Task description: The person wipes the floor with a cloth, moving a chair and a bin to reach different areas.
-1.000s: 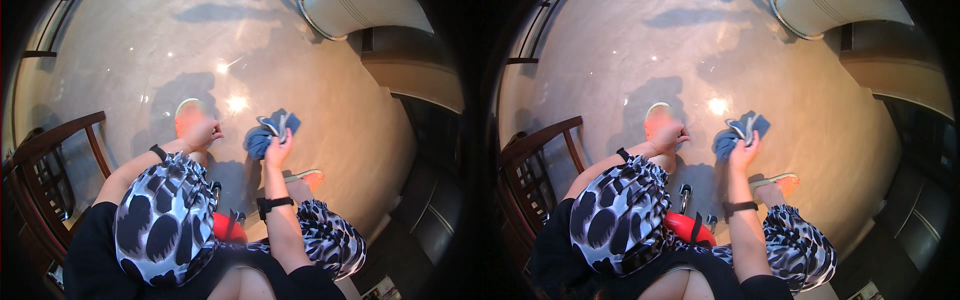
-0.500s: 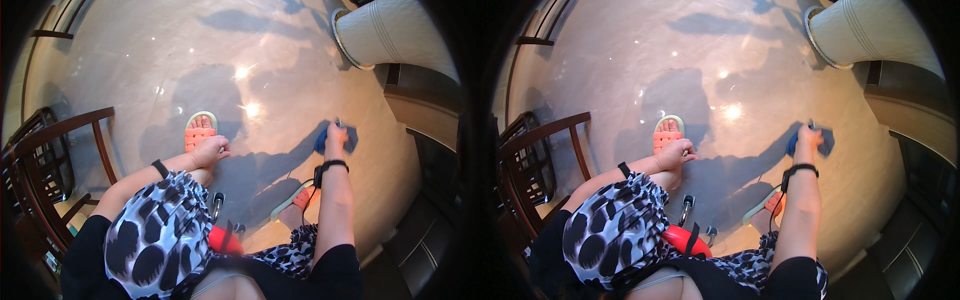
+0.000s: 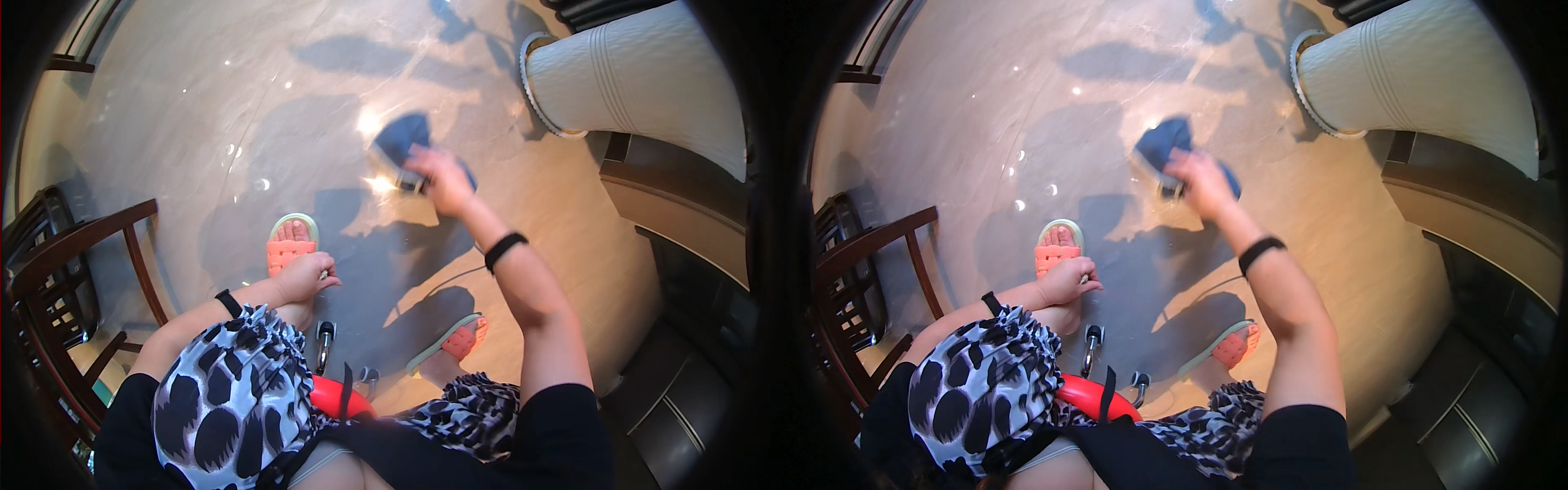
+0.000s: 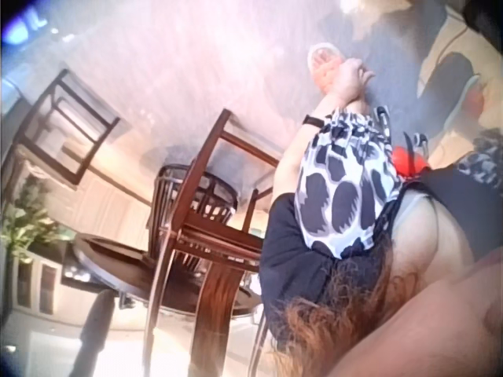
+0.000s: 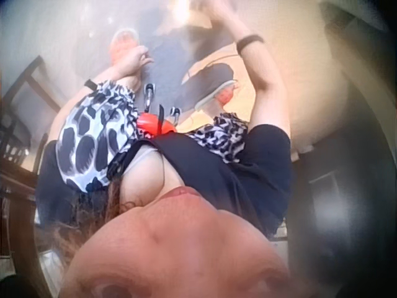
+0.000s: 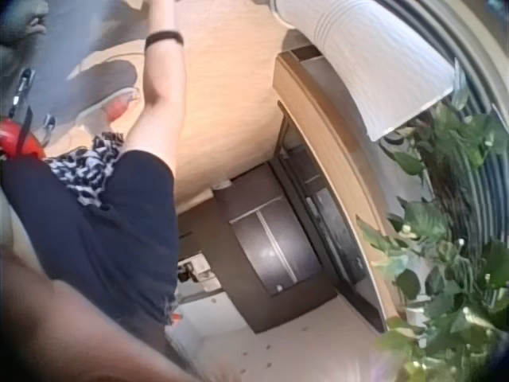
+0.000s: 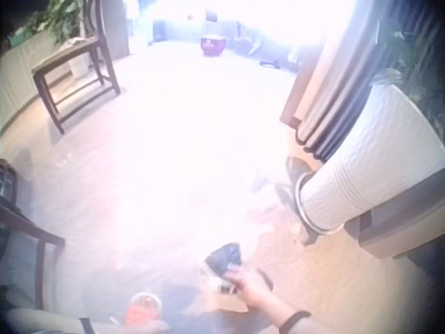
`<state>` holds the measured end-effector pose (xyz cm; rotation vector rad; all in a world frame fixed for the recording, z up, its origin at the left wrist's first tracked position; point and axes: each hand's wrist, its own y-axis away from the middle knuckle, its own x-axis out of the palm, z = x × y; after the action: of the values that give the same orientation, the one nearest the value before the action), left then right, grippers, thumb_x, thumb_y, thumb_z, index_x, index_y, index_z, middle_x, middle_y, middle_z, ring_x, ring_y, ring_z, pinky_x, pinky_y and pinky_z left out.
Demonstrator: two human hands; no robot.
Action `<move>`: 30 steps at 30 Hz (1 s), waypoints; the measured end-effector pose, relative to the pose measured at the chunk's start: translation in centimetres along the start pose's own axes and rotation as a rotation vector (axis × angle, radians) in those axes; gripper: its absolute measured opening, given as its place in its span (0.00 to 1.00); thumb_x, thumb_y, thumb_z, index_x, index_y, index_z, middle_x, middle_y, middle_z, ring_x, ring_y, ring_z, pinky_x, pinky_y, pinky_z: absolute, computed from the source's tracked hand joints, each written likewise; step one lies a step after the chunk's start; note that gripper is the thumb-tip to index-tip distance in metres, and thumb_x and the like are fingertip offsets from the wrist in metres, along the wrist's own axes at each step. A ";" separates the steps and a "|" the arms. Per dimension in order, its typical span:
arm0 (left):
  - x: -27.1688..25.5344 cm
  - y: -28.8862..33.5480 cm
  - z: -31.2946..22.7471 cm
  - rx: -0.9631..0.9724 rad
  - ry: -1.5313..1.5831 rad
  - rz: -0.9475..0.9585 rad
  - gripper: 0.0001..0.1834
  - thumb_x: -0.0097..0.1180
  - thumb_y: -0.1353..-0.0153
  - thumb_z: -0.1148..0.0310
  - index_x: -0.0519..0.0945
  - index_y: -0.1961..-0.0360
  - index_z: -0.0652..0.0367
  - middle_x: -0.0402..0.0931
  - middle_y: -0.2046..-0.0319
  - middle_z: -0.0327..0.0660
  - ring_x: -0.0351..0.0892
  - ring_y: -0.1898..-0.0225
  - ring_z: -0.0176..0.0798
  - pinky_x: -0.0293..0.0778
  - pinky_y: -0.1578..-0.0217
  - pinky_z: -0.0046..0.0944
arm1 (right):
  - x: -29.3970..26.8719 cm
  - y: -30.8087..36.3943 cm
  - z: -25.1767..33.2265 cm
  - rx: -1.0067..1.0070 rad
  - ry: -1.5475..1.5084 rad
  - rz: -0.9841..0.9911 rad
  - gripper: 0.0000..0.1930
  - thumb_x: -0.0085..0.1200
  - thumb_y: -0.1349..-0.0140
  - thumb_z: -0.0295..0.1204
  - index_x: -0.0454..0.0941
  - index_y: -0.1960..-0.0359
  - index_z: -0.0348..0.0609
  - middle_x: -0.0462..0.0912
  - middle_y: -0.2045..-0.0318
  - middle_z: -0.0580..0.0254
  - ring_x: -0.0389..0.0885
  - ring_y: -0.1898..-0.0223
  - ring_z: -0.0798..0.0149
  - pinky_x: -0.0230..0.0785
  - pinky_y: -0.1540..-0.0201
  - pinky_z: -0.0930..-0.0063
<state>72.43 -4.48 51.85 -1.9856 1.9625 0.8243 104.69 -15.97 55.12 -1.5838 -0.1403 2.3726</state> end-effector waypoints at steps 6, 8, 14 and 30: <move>-0.4 1.6 0.1 -0.078 -0.034 0.011 0.10 0.64 0.49 0.67 0.76 0.75 0.60 0.75 0.74 0.45 0.76 0.69 0.47 0.72 0.66 0.40 | -3.2 4.7 2.6 0.062 -0.309 0.023 0.25 0.46 0.59 0.13 0.78 0.56 0.46 0.75 0.49 0.54 0.69 0.44 0.50 0.62 0.42 0.62; -0.5 1.3 -1.0 -0.126 0.016 0.030 0.10 0.64 0.48 0.66 0.77 0.74 0.60 0.75 0.74 0.45 0.76 0.68 0.47 0.72 0.66 0.40 | -5.2 4.6 -1.3 0.206 -0.264 -0.185 0.28 0.44 0.58 0.13 0.74 0.51 0.44 0.74 0.49 0.51 0.68 0.44 0.48 0.61 0.42 0.62; -0.4 0.9 -0.4 -0.024 0.073 0.003 0.10 0.64 0.48 0.66 0.77 0.74 0.60 0.75 0.74 0.45 0.76 0.70 0.48 0.71 0.66 0.40 | -5.2 -0.4 -12.1 0.820 0.176 -0.397 0.29 0.49 0.53 0.26 0.68 0.44 0.43 0.74 0.49 0.46 0.71 0.48 0.43 0.64 0.45 0.59; -7.8 -5.9 0.9 -0.201 -0.417 -0.425 0.08 0.58 0.51 0.73 0.70 0.78 0.60 0.62 0.40 0.50 0.80 0.71 0.53 0.77 0.69 0.45 | -3.2 0.9 -8.1 0.705 0.361 -0.222 0.27 0.47 0.53 0.21 0.71 0.46 0.41 0.76 0.55 0.44 0.73 0.52 0.44 0.67 0.50 0.57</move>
<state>78.35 3.00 53.97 -2.0215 1.2150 1.2289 113.15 -18.41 54.58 -1.4906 0.5092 1.6540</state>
